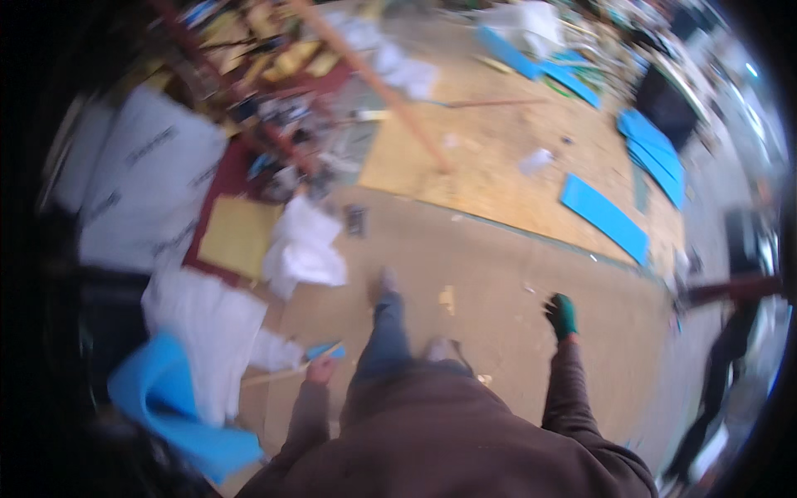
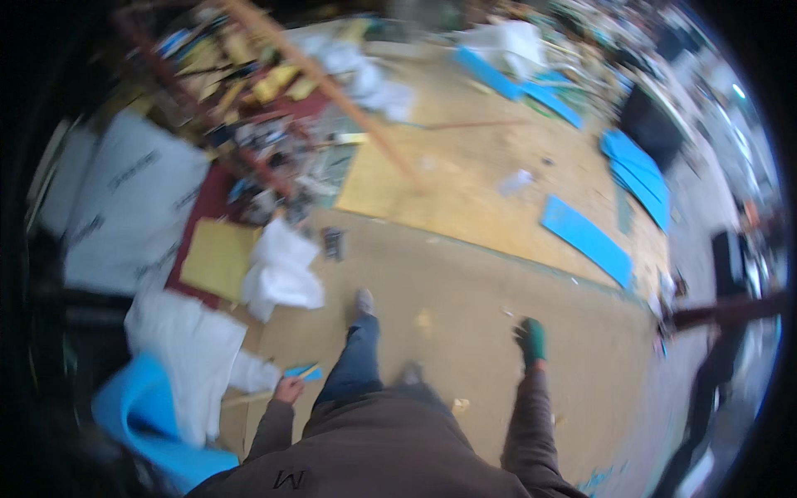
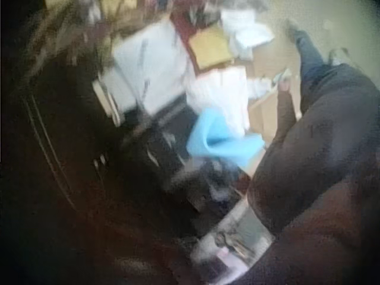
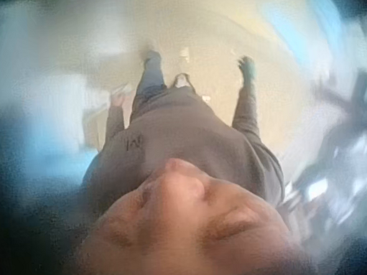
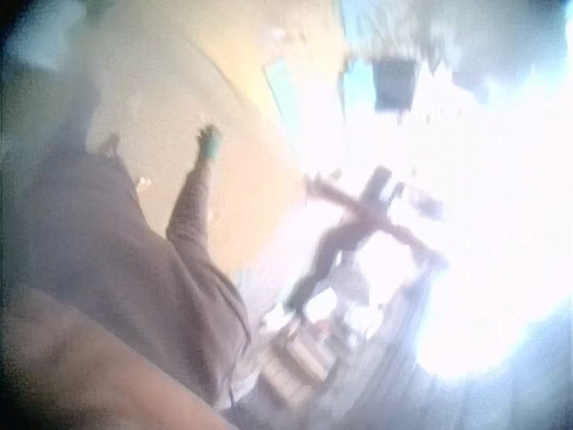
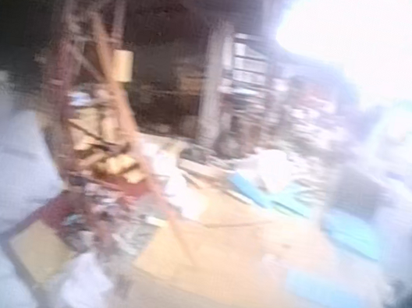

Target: The person kneels on the floor and uses a wooden straightedge and a utility knife to cut blue foam sheets into rectangular pieces. They repeatedly measure, align the straightedge, and slice the foam, then stack the cut pieces.

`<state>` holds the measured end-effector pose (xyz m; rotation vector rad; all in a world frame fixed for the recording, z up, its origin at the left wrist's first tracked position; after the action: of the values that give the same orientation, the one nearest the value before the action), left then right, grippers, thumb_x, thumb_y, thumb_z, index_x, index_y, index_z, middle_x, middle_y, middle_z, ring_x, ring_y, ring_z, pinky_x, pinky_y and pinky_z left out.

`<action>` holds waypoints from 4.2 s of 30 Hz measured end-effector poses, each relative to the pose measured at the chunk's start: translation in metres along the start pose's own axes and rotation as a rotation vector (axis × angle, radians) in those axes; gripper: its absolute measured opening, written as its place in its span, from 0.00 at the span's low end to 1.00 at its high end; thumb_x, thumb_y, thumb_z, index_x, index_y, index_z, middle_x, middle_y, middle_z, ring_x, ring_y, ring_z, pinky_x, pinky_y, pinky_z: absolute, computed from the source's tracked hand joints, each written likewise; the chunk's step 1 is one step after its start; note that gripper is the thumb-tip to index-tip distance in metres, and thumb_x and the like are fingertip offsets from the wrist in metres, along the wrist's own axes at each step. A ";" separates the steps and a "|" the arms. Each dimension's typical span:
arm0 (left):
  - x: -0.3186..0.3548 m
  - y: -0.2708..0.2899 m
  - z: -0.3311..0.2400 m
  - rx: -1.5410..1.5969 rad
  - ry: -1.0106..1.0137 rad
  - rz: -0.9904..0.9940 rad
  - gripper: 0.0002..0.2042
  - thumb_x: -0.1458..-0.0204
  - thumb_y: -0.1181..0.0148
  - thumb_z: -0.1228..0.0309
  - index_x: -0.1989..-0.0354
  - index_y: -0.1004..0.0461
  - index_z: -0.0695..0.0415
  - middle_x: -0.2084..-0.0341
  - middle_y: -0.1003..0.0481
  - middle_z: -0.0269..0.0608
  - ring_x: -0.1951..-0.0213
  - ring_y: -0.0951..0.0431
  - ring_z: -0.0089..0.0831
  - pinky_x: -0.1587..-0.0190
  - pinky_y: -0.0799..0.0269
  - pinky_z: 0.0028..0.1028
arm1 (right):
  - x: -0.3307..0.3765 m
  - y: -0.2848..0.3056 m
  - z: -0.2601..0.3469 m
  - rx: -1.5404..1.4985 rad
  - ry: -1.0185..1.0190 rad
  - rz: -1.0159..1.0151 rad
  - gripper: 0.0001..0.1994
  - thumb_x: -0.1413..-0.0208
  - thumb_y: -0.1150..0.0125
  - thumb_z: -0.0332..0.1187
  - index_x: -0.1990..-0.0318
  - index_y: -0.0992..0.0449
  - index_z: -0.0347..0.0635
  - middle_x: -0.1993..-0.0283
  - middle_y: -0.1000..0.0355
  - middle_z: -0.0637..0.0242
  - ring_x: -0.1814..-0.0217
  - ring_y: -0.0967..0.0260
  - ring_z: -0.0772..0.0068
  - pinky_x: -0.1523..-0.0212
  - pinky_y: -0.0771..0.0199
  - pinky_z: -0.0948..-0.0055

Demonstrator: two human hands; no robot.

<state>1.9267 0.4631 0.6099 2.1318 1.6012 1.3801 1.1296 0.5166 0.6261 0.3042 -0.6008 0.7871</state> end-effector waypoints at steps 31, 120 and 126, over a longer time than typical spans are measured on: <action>-0.101 -0.074 -1.205 0.858 -1.886 1.600 0.07 0.41 0.36 0.70 0.64 0.16 0.60 0.70 0.21 0.40 0.71 0.25 0.35 0.63 0.31 0.34 | -0.156 0.016 0.076 -0.165 -0.588 -0.291 0.19 0.36 0.35 0.48 0.46 0.23 0.47 0.51 0.23 0.65 0.56 0.19 0.64 0.61 0.22 0.63; -1.008 -1.024 -2.100 -0.834 -0.468 0.905 0.19 0.35 0.38 0.60 0.45 0.19 0.63 0.60 0.15 0.43 0.63 0.15 0.31 0.58 0.19 0.34 | -1.041 0.522 0.757 -0.789 -0.573 -0.891 0.19 0.35 0.36 0.49 0.46 0.24 0.46 0.51 0.21 0.63 0.57 0.20 0.62 0.60 0.24 0.59; -0.989 -1.047 -2.151 -0.826 -0.397 0.941 0.19 0.35 0.36 0.61 0.43 0.21 0.61 0.60 0.15 0.43 0.64 0.15 0.31 0.63 0.22 0.32 | -1.178 0.633 0.775 -0.743 -0.438 -0.833 0.19 0.36 0.37 0.48 0.48 0.23 0.43 0.54 0.22 0.62 0.60 0.21 0.66 0.62 0.26 0.63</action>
<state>-0.3656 -0.7384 0.6516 2.3495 -0.2138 1.2888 -0.2895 -0.0908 0.5468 0.0132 -1.0309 -0.3372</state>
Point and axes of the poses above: each hand's wrist, its own x-axis away from the middle knuckle, its own y-axis out of the back of the hand, z = x × y, the point moved 2 cm from there along -x, towards the middle knuckle
